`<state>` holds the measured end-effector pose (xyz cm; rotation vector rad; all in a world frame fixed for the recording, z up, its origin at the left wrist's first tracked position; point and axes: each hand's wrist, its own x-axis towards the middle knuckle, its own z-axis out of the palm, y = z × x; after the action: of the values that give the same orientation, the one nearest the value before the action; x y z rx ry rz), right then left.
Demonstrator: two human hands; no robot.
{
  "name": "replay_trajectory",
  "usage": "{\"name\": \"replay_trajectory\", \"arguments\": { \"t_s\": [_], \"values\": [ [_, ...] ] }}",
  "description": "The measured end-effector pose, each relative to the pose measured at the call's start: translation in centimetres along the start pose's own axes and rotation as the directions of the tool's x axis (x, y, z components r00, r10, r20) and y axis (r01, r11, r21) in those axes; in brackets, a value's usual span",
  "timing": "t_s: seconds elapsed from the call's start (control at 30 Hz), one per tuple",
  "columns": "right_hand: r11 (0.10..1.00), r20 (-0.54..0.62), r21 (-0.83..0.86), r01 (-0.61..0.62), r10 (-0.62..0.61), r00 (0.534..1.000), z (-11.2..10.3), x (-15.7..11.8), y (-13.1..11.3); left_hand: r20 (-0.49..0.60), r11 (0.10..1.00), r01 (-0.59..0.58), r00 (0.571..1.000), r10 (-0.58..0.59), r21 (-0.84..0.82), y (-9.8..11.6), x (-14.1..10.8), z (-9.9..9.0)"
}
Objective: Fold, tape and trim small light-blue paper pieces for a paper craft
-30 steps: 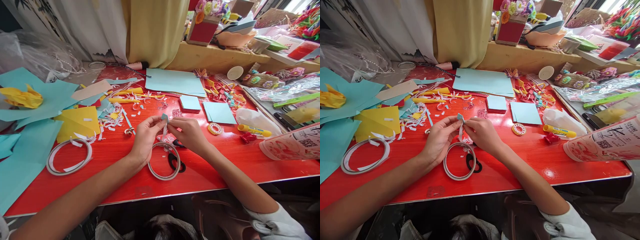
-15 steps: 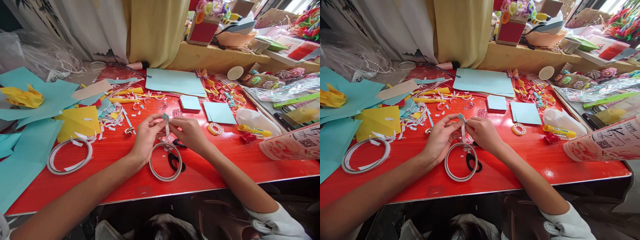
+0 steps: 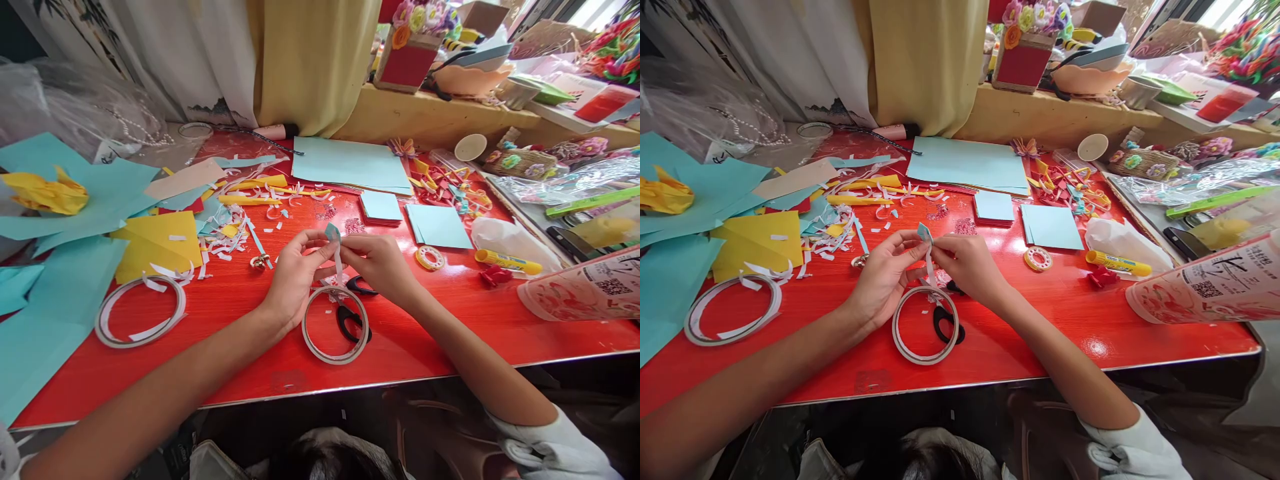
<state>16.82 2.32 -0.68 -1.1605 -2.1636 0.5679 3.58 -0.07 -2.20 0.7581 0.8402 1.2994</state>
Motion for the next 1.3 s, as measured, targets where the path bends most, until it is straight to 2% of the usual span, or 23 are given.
{"name": "replay_trajectory", "arguments": {
  "t_s": [0.17,0.47,0.63,0.73,0.83,0.9,0.97,1.13,1.3],
  "values": [
    [0.997,-0.010,0.047,-0.055,0.055,0.998,0.0,0.0,-0.1,-0.019,1.000,0.027,0.999,-0.027,-0.013,0.2,-0.2,0.2],
    [0.999,-0.042,-0.046,-0.010,0.008,0.999,-0.1,0.0,-0.2,0.029,0.997,0.042,0.999,-0.041,-0.066,0.3,0.0,0.1],
    [0.986,-0.030,0.143,-0.090,0.095,0.995,-0.4,0.0,-0.2,0.076,0.992,0.088,0.994,-0.082,-0.089,0.6,0.0,0.3],
    [0.961,-0.038,0.250,-0.121,0.134,0.990,-0.5,0.1,0.1,0.073,0.997,0.075,0.994,-0.076,0.019,1.0,0.0,0.1],
    [0.913,0.008,0.378,-0.155,0.164,0.986,-0.6,0.2,0.4,0.034,0.969,-0.068,0.998,0.062,0.238,1.7,0.5,-0.3],
    [0.880,0.088,0.440,-0.182,0.159,0.983,-0.6,0.3,0.4,0.069,0.914,-0.211,0.977,0.199,0.346,2.3,0.8,-0.4],
    [0.858,0.171,0.470,-0.207,0.142,0.975,-0.6,0.3,0.4,0.120,0.857,-0.306,0.952,0.282,0.414,2.8,1.0,-0.5],
    [0.830,0.245,0.509,-0.228,0.114,0.963,-0.4,0.3,0.3,0.145,0.769,-0.355,0.933,0.330,0.531,3.4,1.2,-0.7],
    [0.912,0.168,0.365,-0.189,0.136,0.977,0.1,0.2,0.5,0.047,0.734,-0.408,0.887,0.459,0.543,3.8,1.7,-1.4]
  ]
}}
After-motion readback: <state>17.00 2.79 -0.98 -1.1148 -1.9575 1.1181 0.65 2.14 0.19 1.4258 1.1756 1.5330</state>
